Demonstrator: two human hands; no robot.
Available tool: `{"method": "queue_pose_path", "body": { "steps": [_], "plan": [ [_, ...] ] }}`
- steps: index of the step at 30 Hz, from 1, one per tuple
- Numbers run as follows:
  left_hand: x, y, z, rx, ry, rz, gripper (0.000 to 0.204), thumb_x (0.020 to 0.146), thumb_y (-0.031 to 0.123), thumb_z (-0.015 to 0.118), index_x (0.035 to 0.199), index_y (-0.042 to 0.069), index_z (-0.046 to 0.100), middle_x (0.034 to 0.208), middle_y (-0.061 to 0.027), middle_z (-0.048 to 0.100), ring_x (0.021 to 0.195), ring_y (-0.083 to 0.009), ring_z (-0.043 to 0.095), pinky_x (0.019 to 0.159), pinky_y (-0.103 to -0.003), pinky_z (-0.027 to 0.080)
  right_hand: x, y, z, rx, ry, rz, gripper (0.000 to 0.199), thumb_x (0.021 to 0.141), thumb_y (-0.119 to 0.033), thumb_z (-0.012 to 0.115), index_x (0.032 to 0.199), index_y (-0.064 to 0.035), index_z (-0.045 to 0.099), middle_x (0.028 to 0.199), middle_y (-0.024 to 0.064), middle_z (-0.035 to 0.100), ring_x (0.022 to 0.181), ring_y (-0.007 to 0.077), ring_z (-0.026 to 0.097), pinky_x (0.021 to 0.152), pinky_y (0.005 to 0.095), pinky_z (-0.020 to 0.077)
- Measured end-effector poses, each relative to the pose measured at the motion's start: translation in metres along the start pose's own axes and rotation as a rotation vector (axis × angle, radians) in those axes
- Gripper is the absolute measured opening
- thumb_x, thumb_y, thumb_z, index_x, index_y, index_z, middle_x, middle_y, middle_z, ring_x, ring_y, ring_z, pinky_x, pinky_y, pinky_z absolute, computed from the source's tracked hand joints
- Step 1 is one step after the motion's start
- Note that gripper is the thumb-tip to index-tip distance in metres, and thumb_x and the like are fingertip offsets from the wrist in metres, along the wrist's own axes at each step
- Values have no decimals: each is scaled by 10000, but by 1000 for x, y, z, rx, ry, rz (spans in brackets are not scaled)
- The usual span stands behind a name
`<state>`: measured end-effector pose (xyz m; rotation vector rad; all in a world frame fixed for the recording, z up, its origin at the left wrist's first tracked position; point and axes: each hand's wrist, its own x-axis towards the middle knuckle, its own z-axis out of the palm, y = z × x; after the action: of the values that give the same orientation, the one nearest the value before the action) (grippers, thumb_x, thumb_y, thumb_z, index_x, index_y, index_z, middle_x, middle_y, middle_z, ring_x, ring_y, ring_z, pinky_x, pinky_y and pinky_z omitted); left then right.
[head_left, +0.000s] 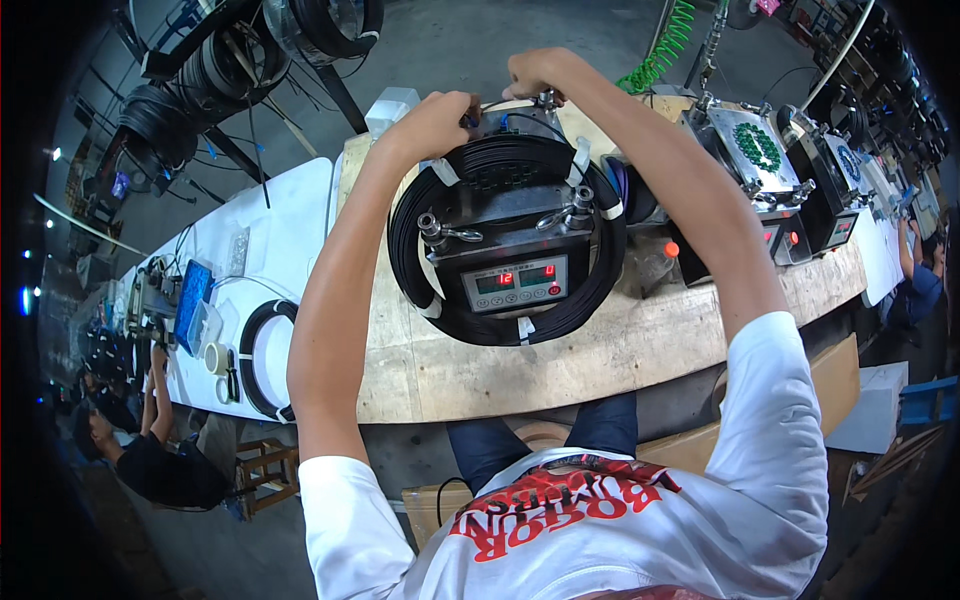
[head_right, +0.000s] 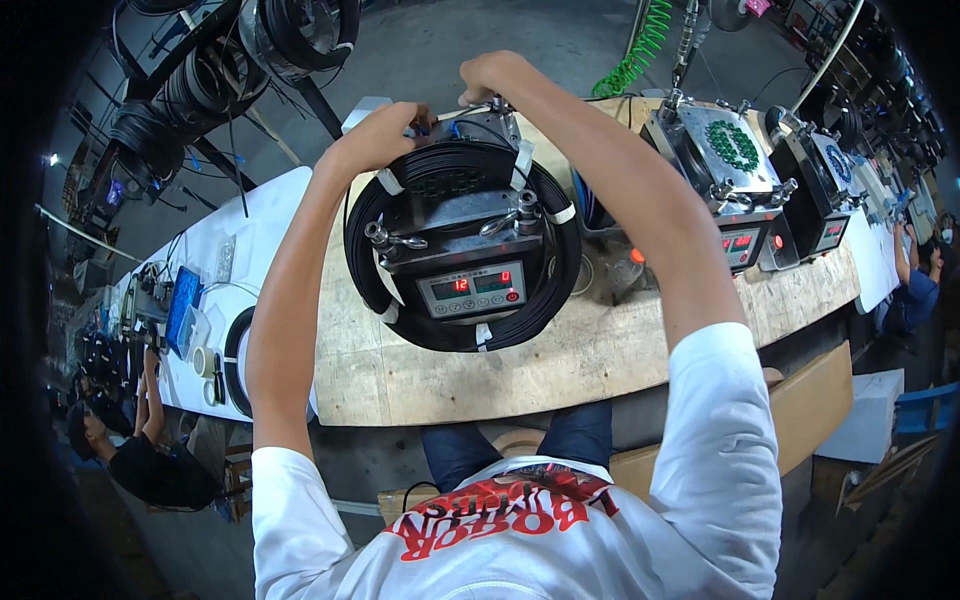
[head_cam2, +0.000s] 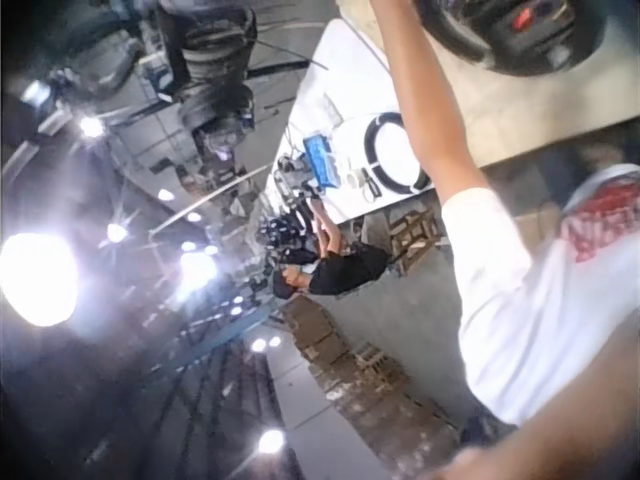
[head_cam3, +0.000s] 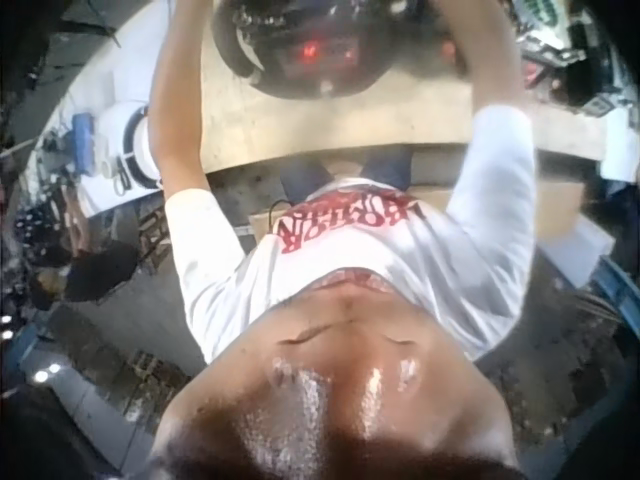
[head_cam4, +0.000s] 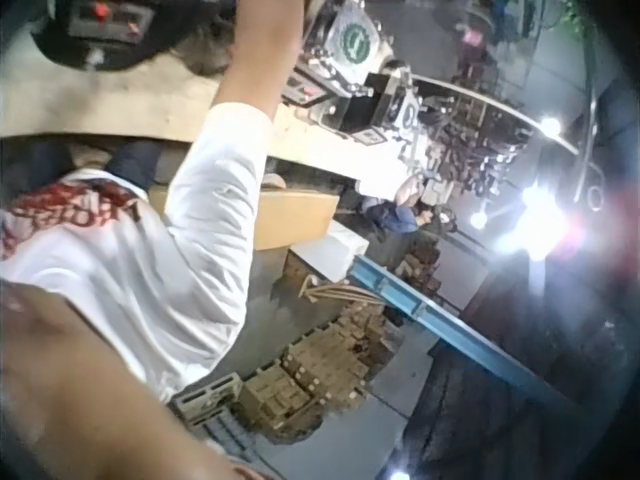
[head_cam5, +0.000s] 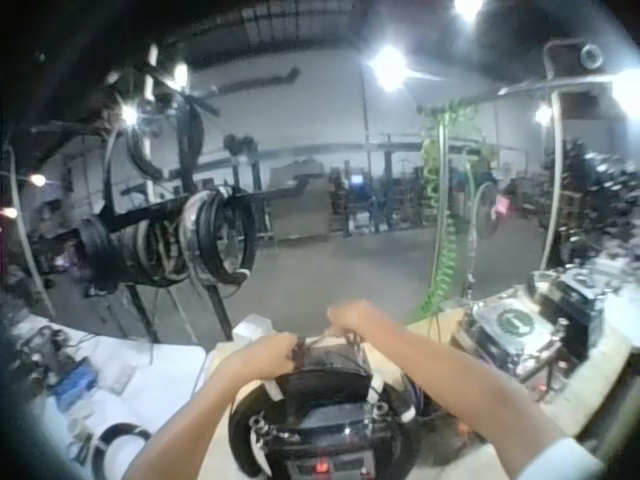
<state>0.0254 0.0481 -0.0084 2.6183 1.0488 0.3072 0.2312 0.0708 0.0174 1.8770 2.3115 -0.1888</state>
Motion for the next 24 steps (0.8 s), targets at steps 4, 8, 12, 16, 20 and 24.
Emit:
{"method": "queue_pose_path", "body": {
  "steps": [4,8,12,16,20,24],
  "plan": [
    [5,1,1,-49,49,166,293,862,176,695,1115,30,674,1072,-207,704,998,-391,667,838,-428,535,31,35,16,307,-76,239,410,906,-347,596,943,54,673,815,189,709,630,276,699,574,392,592],
    [2,14,-1,-39,-40,89,383,880,193,693,1248,91,664,1082,-185,711,952,-351,679,841,-395,533,17,72,37,899,-146,281,341,919,-287,556,910,43,644,802,179,698,639,222,698,589,355,624],
    [-4,15,-3,-78,-79,-20,396,879,204,711,1261,105,669,1051,-180,723,881,-320,693,831,-370,533,-7,74,58,1206,-26,245,371,919,-297,546,975,61,624,763,130,672,603,192,680,566,293,614],
    [-6,23,-9,-74,-150,-129,409,872,218,722,1264,115,669,1059,-182,721,908,-329,685,867,-376,519,-20,77,81,1504,240,-10,286,959,-250,606,1104,-5,631,823,55,657,748,150,660,691,282,594],
    [2,12,-2,-46,-86,-8,405,864,230,731,1248,113,680,1054,-189,720,930,-331,678,891,-383,507,-8,93,95,1482,277,-178,294,963,-248,630,1159,-30,631,870,28,657,808,110,634,661,239,526],
    [3,9,0,-51,-76,3,405,859,228,735,1242,108,683,1056,-192,720,920,-330,681,876,-379,510,1,72,90,1216,300,61,354,953,-273,647,1200,-20,625,859,8,652,747,86,595,593,229,463]
  ]
}}
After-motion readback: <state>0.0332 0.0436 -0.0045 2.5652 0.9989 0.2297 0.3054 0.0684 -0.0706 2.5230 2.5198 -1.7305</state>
